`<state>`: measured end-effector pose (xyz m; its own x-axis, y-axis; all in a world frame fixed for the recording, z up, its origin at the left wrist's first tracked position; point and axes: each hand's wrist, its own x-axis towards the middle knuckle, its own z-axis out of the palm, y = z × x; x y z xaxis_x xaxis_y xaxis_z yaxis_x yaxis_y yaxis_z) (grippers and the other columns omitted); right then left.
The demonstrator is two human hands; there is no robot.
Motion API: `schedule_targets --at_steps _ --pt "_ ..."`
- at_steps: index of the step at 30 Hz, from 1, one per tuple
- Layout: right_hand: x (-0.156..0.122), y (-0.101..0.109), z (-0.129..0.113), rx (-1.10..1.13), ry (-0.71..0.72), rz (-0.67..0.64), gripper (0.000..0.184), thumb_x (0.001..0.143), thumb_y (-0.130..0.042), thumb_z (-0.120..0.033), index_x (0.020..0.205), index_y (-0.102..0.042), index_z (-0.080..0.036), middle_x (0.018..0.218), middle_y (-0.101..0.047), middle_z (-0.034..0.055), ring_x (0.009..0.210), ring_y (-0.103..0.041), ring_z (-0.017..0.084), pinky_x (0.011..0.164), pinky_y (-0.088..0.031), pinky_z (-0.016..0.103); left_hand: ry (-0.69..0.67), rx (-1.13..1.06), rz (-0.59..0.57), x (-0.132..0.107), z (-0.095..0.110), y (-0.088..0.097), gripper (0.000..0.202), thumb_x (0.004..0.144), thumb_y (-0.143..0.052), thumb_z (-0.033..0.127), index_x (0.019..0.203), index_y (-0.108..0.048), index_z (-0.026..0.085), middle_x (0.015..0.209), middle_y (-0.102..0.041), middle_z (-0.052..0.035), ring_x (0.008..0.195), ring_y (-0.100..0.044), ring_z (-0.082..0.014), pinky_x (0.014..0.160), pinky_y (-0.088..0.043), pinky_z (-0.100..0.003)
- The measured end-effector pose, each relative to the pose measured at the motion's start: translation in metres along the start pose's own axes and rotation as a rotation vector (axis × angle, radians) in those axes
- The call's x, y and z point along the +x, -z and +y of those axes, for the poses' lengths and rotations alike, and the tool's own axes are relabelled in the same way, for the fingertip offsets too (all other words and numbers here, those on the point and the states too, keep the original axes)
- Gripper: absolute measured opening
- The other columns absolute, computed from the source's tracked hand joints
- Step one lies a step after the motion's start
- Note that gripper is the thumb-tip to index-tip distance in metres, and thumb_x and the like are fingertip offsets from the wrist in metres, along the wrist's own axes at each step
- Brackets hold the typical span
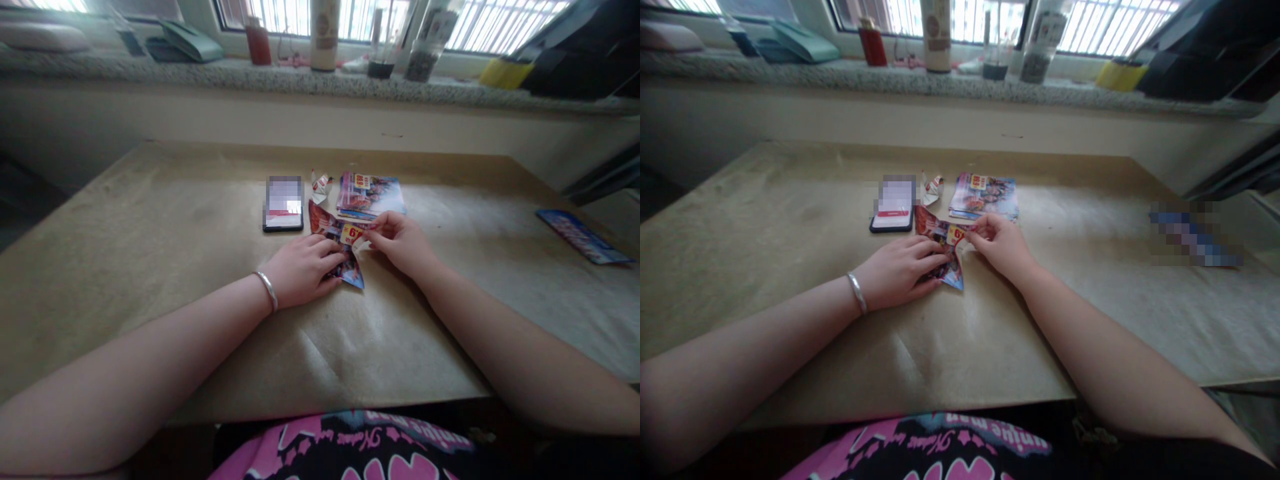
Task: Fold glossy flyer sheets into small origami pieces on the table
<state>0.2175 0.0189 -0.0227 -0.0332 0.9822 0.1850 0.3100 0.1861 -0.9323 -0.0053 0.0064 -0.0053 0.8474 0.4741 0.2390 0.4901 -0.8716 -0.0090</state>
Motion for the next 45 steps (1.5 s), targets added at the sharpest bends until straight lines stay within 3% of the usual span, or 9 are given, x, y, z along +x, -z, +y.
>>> schedule_targets --at_steps 3,6,10,15,21,24,29,38,45 --pt "-0.003 0.0 -0.001 -0.021 0.052 -0.049 0.023 0.069 -0.067 -0.036 0.077 -0.052 -0.021 0.067 -0.061 -0.003 0.056 -0.056 0.011 0.054 -0.045 0.025 0.021 -0.03 0.022 0.0 -0.001 -0.002 0.036 0.089 -0.049 0.038 0.111 -0.059 0.011 0.11 -0.061 -0.0133 0.107 -0.054 -0.0265 0.097 -0.046 -0.043" --pt "-0.006 -0.001 -0.004 -0.052 0.064 -0.074 0.019 0.07 -0.066 -0.032 0.077 -0.051 -0.022 0.065 -0.059 -0.0042 0.054 -0.055 0.01 0.051 -0.043 0.024 0.031 -0.092 0.104 -0.001 -0.002 -0.006 0.035 0.084 -0.051 0.025 0.115 -0.053 0.01 0.114 -0.057 -0.0148 0.114 -0.051 -0.0269 0.103 -0.043 -0.044" --pt "-0.009 -0.002 -0.007 -0.064 0.097 -0.108 0.017 0.071 -0.065 -0.032 0.076 -0.052 -0.022 0.065 -0.06 -0.004 0.056 -0.056 0.011 0.051 -0.043 0.024 0.041 -0.174 0.245 -0.002 -0.007 -0.01 0.057 0.075 -0.057 0.017 0.128 -0.038 0.013 0.135 -0.04 -0.0192 0.132 -0.036 -0.0307 0.109 -0.037 -0.049" --pt "-0.012 -0.002 -0.011 -0.111 0.153 -0.123 0.015 0.072 -0.064 -0.031 0.075 -0.053 -0.022 0.066 -0.059 -0.0032 0.057 -0.056 0.011 0.053 -0.045 0.024 -0.012 -0.172 0.306 -0.001 -0.013 -0.014 0.091 0.077 -0.07 0.041 0.145 -0.015 0.017 0.147 -0.027 -0.0224 0.14 -0.023 -0.0368 0.112 -0.03 -0.057" --pt "-0.014 -0.001 -0.014 -0.195 0.279 -0.165 0.008 0.076 -0.062 -0.028 0.077 -0.058 -0.021 0.071 -0.061 -0.001 0.063 -0.058 0.012 0.061 -0.051 0.027 0.006 -0.136 0.277 -0.001 -0.016 -0.014 0.115 0.066 -0.077 0.054 0.148 -0.007 0.016 0.142 -0.038 -0.0221 0.134 -0.037 -0.0355 0.109 -0.036 -0.052" --pt "-0.015 0.0 -0.014 -0.202 0.311 -0.17 0.005 0.077 -0.061 -0.026 0.077 -0.059 -0.021 0.074 -0.062 -0.0002 0.066 -0.058 0.012 0.064 -0.052 0.028 0.046 -0.096 0.261 -0.002 -0.014 -0.01 0.112 0.066 -0.076 0.057 0.148 -0.012 0.015 0.138 -0.046 -0.0204 0.129 -0.043 -0.0341 0.107 -0.036 -0.048" --pt "-0.016 0.0 -0.016 -0.184 0.295 -0.155 0.007 0.078 -0.061 -0.028 0.078 -0.059 -0.021 0.074 -0.063 -0.0001 0.066 -0.059 0.012 0.064 -0.053 0.028 0.123 -0.031 0.283 -0.004 -0.006 -0.001 0.091 0.076 -0.065 0.046 0.148 -0.019 0.015 0.133 -0.053 -0.0155 0.123 -0.047 -0.0297 0.105 -0.034 -0.044" --pt "-0.024 -0.005 -0.025 -0.141 0.328 -0.121 0.008 0.079 -0.063 -0.029 0.08 -0.062 -0.022 0.079 -0.064 0.0007 0.071 -0.062 0.013 0.067 -0.056 0.029 0.098 0.082 0.296 -0.003 -0.006 0.002 0.083 0.075 -0.062 0.039 0.146 -0.026 0.015 0.119 -0.062 -0.0105 0.113 -0.052 -0.0277 0.107 -0.028 -0.044" --pt "-0.03 -0.009 -0.033 -0.079 0.325 -0.1 0.009 0.081 -0.064 -0.03 0.084 -0.063 -0.022 0.082 -0.067 0.002 0.073 -0.065 0.014 0.069 -0.057 0.03 0.174 0.024 0.362 -0.003 -0.009 0.003 0.064 0.083 -0.06 0.043 0.138 -0.039 0.017 0.103 -0.068 -0.0064 0.096 -0.061 -0.0235 0.101 -0.035 -0.042"
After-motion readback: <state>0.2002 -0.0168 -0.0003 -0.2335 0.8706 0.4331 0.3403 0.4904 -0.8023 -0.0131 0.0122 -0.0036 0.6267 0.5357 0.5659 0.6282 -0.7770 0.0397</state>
